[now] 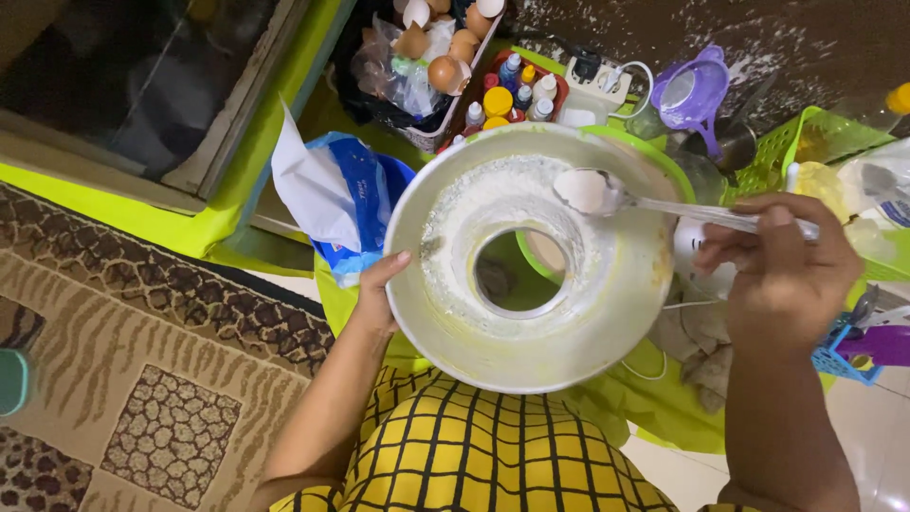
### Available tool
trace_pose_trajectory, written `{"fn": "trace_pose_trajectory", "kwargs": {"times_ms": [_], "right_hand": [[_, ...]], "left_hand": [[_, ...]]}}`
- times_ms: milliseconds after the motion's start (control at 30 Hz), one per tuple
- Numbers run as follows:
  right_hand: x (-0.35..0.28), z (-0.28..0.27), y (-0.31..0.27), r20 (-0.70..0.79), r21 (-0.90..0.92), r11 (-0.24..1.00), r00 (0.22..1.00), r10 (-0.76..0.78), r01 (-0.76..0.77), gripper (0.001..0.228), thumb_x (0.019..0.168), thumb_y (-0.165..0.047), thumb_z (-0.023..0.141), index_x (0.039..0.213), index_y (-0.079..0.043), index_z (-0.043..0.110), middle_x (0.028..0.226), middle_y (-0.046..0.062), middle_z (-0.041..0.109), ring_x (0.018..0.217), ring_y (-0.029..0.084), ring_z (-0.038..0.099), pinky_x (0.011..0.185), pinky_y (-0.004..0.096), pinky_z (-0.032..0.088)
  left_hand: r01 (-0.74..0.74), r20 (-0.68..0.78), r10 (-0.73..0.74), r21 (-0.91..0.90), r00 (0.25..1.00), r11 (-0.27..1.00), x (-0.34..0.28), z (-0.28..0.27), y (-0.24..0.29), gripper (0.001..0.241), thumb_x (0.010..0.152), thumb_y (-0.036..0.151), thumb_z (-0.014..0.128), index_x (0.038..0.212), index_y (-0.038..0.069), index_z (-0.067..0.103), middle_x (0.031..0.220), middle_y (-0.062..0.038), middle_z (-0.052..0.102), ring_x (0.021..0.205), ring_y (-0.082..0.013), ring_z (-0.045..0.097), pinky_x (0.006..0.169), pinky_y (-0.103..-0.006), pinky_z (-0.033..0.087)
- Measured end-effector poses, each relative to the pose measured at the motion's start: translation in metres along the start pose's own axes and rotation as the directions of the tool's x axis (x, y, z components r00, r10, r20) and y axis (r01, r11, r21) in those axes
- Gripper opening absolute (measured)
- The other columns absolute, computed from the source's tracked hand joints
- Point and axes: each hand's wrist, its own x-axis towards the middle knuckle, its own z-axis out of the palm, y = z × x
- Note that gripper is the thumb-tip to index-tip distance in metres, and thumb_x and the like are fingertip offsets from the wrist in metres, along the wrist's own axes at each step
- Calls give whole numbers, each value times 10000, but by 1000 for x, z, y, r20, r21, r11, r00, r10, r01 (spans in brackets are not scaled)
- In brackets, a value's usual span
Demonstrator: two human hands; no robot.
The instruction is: Greasing the inside of a cake tin with butter and then coating it with flour.
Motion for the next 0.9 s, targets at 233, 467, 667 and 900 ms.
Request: {"fn": "trace_pose_trajectory", "kwargs": {"times_ms": [233, 467, 667, 900], "right_hand": [[21, -63, 7, -86, 245, 966, 991, 106, -82, 143, 1155, -158, 455, 1145, -112, 590, 752, -8, 561, 560, 72, 500, 556, 188, 497], [34, -153, 40, -93, 196, 973, 986, 142, -121, 259, 1172, -460, 545, 1278, -224, 565, 942, -47, 685, 648, 10, 607, 580, 126, 493], [3, -110, 8, -209, 46, 999, 977, 32, -23, 163, 1201, -234, 481, 1252, -124, 590, 981, 73, 676, 644, 68, 542, 620, 194, 540], [-19, -75, 10, 49, -307, 902, 951, -305, 305, 103, 1222, 64, 463, 1279, 127, 522, 1033, 256, 625, 799, 275, 621, 769, 345, 554]], "left_hand": [[-38, -172, 50, 73, 984, 997, -9, 40, 23, 1082, 640, 478, 575, 1519, -81, 282, 1499, -447, 261, 1270, -726, 328, 938, -828, 333], [-52, -162, 33, -115, 986, 992, 0, 79, 24, 688, 797, 383, 553, 1354, -21, 538, 1342, -316, 569, 1149, -424, 575, 968, -506, 462], [-36, -103, 40, 37, 994, 999, 4, 94, 12, 953, 713, 455, 571, 1509, -21, 352, 1483, -385, 361, 1291, -594, 407, 1008, -700, 356], [14, -90, -14, 2, 996, 1000, -1, 81, 6, 819, 751, 382, 575, 1419, -85, 482, 1406, -373, 524, 1180, -488, 551, 998, -543, 427]]}}
